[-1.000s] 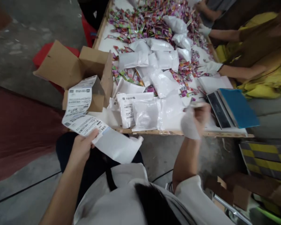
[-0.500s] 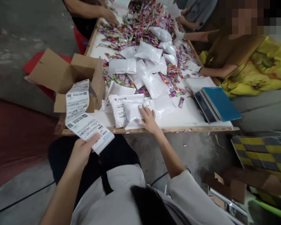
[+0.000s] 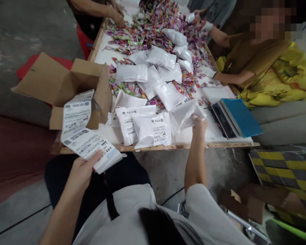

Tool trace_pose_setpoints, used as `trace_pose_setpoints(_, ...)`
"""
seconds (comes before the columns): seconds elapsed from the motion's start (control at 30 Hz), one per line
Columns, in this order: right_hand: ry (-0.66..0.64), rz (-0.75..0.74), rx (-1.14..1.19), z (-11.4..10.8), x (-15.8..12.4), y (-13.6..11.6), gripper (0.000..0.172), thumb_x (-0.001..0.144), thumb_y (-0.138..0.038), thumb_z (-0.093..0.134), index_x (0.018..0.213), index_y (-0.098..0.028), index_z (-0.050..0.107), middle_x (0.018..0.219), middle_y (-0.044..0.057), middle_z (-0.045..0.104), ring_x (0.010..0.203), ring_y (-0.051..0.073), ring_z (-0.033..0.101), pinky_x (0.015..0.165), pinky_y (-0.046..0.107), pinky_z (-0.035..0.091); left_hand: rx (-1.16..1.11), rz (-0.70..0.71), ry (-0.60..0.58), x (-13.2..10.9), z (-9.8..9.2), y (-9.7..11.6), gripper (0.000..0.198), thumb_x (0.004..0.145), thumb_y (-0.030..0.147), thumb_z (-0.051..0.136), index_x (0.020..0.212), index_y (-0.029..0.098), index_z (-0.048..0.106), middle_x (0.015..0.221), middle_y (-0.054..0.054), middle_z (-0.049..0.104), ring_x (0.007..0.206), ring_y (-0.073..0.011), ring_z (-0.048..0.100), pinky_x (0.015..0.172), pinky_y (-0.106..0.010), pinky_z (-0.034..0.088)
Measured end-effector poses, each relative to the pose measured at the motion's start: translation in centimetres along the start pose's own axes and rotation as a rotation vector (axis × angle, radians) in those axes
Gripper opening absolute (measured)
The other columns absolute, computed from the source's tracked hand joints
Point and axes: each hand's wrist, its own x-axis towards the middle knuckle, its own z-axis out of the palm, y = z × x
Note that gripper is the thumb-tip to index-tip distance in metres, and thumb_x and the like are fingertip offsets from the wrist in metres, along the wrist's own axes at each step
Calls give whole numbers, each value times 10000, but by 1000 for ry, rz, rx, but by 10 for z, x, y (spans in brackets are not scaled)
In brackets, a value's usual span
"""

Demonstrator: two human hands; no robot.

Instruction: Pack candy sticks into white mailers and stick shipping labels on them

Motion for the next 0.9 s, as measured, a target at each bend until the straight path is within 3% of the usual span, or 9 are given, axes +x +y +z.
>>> trace_pose_setpoints(0.1,247,-242,27,-14,-40,-34,427,722,-419,677,1045,-164,562,961,57,613,901,213,635,862,424,570,-30,-44,26,3,2,0,410,497,333,955,817,148,779,825,-35,792,673,-198,714,531,-217,589)
trace_pose_setpoints(0.23,222,-514,50,-1,-119,-79,483,748,-505,704,1091,-212,533,1063,80,551,1014,256,609,910,486,549,-8,-36,40,4,0,-2,468,523,389,949,892,151,788,962,-65,799,887,-237,745,702,-237,613)
trace_pose_setpoints(0.37,-8,-378,299,59,-156,-91,516,919,-529,490,1316,-214,397,1120,98,547,1072,242,615,906,445,540,-13,-15,37,-1,-2,-4,499,554,423,933,947,151,788,1044,-81,789,990,-268,734,811,-286,610)
trace_pose_setpoints(0.47,-218,-215,153,96,-154,-79,555,891,-531,508,1288,-156,412,1098,126,571,1061,262,608,937,465,514,-16,-2,29,-8,-4,-5,519,545,457,929,928,136,789,1027,-102,789,979,-299,736,808,-329,617)
trace_pose_setpoints(0.53,-196,-189,-72,98,-156,-74,666,809,-536,614,1276,-99,429,1156,191,556,1142,328,565,1011,538,457,17,19,-15,-15,-7,-5,527,545,491,919,913,135,794,1009,-115,790,951,-315,743,796,-359,622)
trace_pose_setpoints(0.63,-75,-368,-203,75,-182,-82,868,743,-549,709,1370,-53,371,1330,289,450,1312,413,430,1098,612,356,121,74,-151,-26,-11,-1,494,596,525,882,909,151,805,995,-116,791,933,-326,747,806,-392,619)
trace_pose_setpoints(0.7,-271,-517,-80,56,-216,-97,813,802,-533,682,1418,-116,356,1341,246,475,1275,368,482,1062,569,425,197,119,-258,-34,-12,2,458,640,521,853,932,171,811,1015,-106,789,957,-330,743,837,-409,610)
trace_pose_setpoints(0.8,-794,-541,184,47,-266,-118,597,904,-429,611,1419,-221,391,1159,119,620,964,224,639,838,390,570,339,199,-405,-42,-12,4,366,681,477,824,911,193,819,1013,-88,791,964,-326,740,893,-433,588)
trace_pose_setpoints(0.9,-925,-506,309,51,-289,-126,294,947,-284,556,1236,-228,550,997,57,663,808,158,639,703,280,560,369,220,-449,-43,-12,6,341,619,424,865,866,195,816,955,-77,798,907,-314,745,883,-437,587)
